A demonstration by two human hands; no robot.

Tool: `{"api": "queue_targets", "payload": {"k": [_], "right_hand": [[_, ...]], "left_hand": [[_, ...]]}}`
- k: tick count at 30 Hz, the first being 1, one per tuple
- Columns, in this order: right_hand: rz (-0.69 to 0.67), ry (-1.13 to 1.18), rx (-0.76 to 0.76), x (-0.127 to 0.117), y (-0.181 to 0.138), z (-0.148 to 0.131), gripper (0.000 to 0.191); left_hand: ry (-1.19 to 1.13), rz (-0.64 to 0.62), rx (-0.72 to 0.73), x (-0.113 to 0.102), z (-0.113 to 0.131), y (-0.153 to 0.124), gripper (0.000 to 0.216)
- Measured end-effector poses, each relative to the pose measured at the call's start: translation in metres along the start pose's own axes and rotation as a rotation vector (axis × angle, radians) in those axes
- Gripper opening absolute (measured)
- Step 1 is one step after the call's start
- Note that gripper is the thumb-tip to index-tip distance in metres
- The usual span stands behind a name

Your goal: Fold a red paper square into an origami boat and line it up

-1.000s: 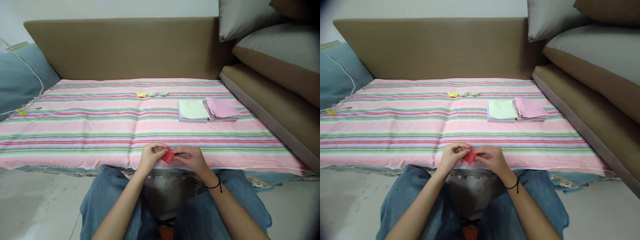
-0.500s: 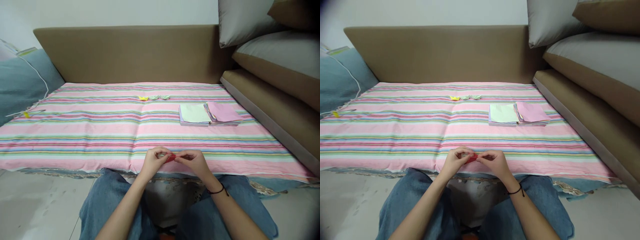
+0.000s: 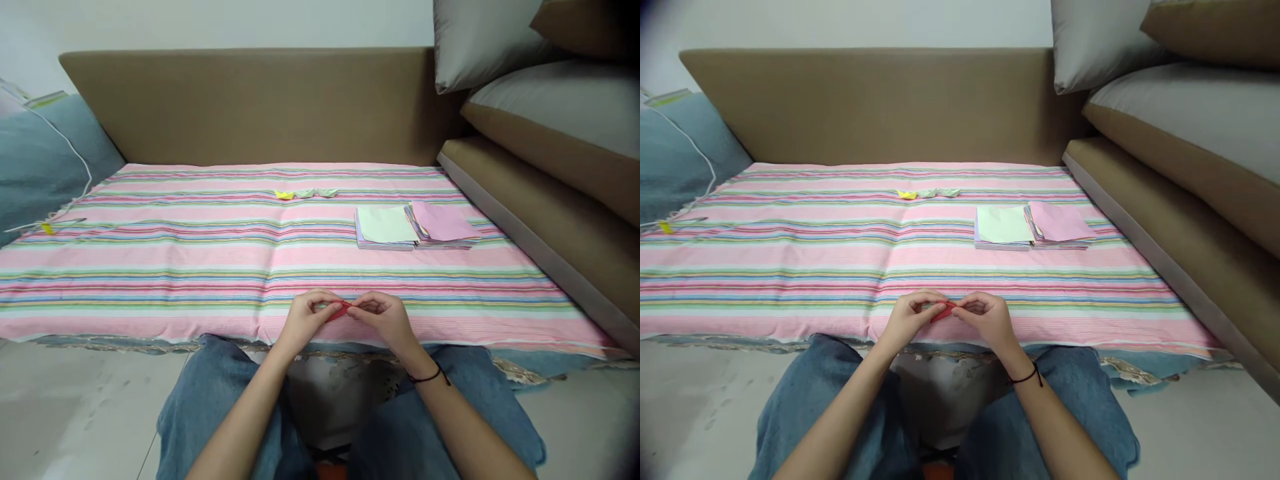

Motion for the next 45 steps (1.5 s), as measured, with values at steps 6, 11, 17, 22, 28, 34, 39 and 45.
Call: {"api": "queue_targets", "payload": {"k": [6,11,17,22,28,34,39,45], "right_hand": [[0.032,0.001,0.035,-0.003,-0.001,0.000,0.021],[0.047,0.001,0.052,-0.004,-0.002,0.002,0.023],[0.032,0.014,0.079,-0.003,-0.002,0.004,0.023],[0.021,0.011,0.071,-0.005,-0.003,0.002,0.022],[0.001,-0.056,0.021,-0.006,-0.002,0.002,0.020],[-0.019,-0.106,-0.016,-0.003,-0.002,-0.002,0.018],[-0.021,-0.093,-0.009,-0.002,-0.003,-0.004,0.021],[-0.004,-0.051,0.001,-0.002,-0.002,-0.001,0.025]], "left_hand": [[-0.033,0.040,-0.007,-0.001,-0.002,-0.001,0.014],[-0.048,0.054,-0.027,-0.001,-0.004,-0.001,0.013],[-0.168,0.070,-0.122,0.000,-0.010,-0.002,0.017],[-0.193,0.079,-0.122,-0.004,-0.008,-0.002,0.026],[0.047,0.011,-0.079,-0.002,-0.001,-0.002,0.017],[0.172,-0.017,-0.016,-0.003,0.002,-0.002,0.015],[0.178,-0.011,0.012,-0.003,0.001,-0.002,0.014],[0.160,0.030,-0.023,0.000,0.002,-0.003,0.012]]}}
Point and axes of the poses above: each hand's wrist, its own y-axis towards the middle knuckle, its own x-axis out of the palm, z = x × y, the point moved 9 cm from there along y, towards the middle knuckle, and after that the axes turned 15 degrees about -y, right-handed, at the moved point
